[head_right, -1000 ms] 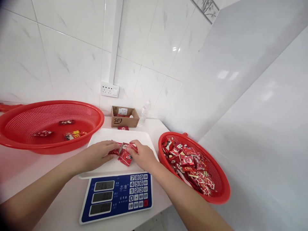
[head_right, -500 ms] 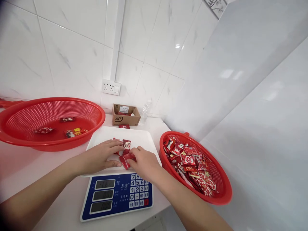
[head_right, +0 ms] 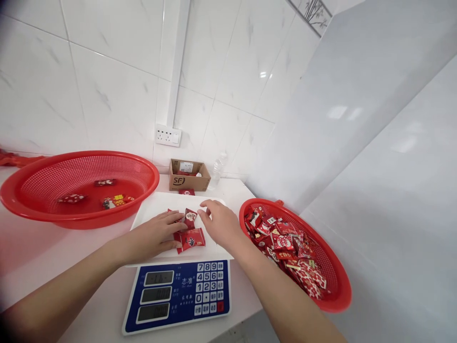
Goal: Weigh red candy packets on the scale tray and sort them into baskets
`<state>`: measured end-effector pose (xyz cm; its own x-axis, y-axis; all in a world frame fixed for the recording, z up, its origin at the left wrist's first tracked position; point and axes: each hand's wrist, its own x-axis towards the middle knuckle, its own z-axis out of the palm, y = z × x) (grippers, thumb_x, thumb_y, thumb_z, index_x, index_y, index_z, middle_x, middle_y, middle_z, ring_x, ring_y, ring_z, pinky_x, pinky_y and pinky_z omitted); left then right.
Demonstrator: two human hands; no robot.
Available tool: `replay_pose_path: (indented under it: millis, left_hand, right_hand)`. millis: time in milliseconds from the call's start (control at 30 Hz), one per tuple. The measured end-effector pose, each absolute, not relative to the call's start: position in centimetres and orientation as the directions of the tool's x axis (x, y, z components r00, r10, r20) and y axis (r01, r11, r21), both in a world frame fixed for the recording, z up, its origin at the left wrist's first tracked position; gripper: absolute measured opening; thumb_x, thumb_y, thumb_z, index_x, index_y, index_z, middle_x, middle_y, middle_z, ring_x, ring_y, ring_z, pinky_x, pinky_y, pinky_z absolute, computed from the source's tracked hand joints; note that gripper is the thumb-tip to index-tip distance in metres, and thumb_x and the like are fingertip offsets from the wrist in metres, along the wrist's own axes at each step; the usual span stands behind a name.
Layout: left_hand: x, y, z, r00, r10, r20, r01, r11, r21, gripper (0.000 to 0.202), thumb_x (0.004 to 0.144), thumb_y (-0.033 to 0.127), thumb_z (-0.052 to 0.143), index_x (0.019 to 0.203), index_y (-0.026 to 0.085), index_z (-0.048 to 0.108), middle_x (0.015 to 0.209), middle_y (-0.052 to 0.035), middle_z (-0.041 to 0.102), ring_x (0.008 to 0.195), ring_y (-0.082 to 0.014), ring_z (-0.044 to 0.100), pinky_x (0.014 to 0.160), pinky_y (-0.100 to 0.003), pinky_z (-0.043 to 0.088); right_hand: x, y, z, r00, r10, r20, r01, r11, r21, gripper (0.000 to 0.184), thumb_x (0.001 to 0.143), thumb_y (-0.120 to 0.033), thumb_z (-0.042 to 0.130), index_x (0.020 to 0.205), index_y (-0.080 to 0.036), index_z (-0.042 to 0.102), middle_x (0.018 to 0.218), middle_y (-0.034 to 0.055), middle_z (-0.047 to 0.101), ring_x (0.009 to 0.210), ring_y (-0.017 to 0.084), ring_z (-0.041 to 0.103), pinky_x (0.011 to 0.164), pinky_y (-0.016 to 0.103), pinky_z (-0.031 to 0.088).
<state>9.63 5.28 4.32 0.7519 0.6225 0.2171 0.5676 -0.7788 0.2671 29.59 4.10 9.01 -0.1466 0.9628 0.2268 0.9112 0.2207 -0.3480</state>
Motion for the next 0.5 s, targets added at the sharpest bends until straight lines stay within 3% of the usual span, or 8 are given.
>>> replay_pose_path:
  millis: [200,333,500]
  left_hand:
    - [9.7,5.1,4.6,0.741,0.645,0.186,0.594,-0.759,0.266,0.040,0.087,0.039,0.052,0.125,0.024,0.052,0.136,-0.0102,0.047,0.128,-0.0315,0.038,0.103,-0.048,0.034]
    - [9.5,5.0,5.0,0.725,0.663,0.184,0.602,-0.741,0.297,0.042,0.087,0.039,0.052,0.127,0.026,0.050,0.136,-0.0084,0.047,0.129,-0.0311,0.037,0.103,-0.049,0.035]
    - [9.4,5.0,5.0,0.720,0.673,0.167,0.597,-0.724,0.345,0.042,0.087,0.039,0.052,0.128,0.026,0.050,0.137,-0.0091,0.047,0.130,-0.0313,0.036,0.103,-0.050,0.034]
  right_hand:
    - [30.3,5.9,7.7,-0.173,0.969,0.179,0.897,0.230,-0.379,0.028,0.089,-0.018,0.044,0.115,-0.019,0.056,0.119,0.0064,0.057,0.097,0.015,0.058,0.083,0.028,0.045]
    - [30.9,5.4,7.3,-0.220,0.972,0.084,0.910,0.235,-0.342,0.033,0.086,-0.015,0.046,0.118,-0.019,0.056,0.126,0.0084,0.054,0.114,0.021,0.051,0.095,0.034,0.039]
    - [32.2,4.6,7.1,-0.204,0.978,-0.035,0.937,0.185,-0.297,0.034,0.081,-0.014,0.052,0.114,-0.017,0.059,0.121,0.0109,0.057,0.106,0.025,0.056,0.089,0.039,0.042]
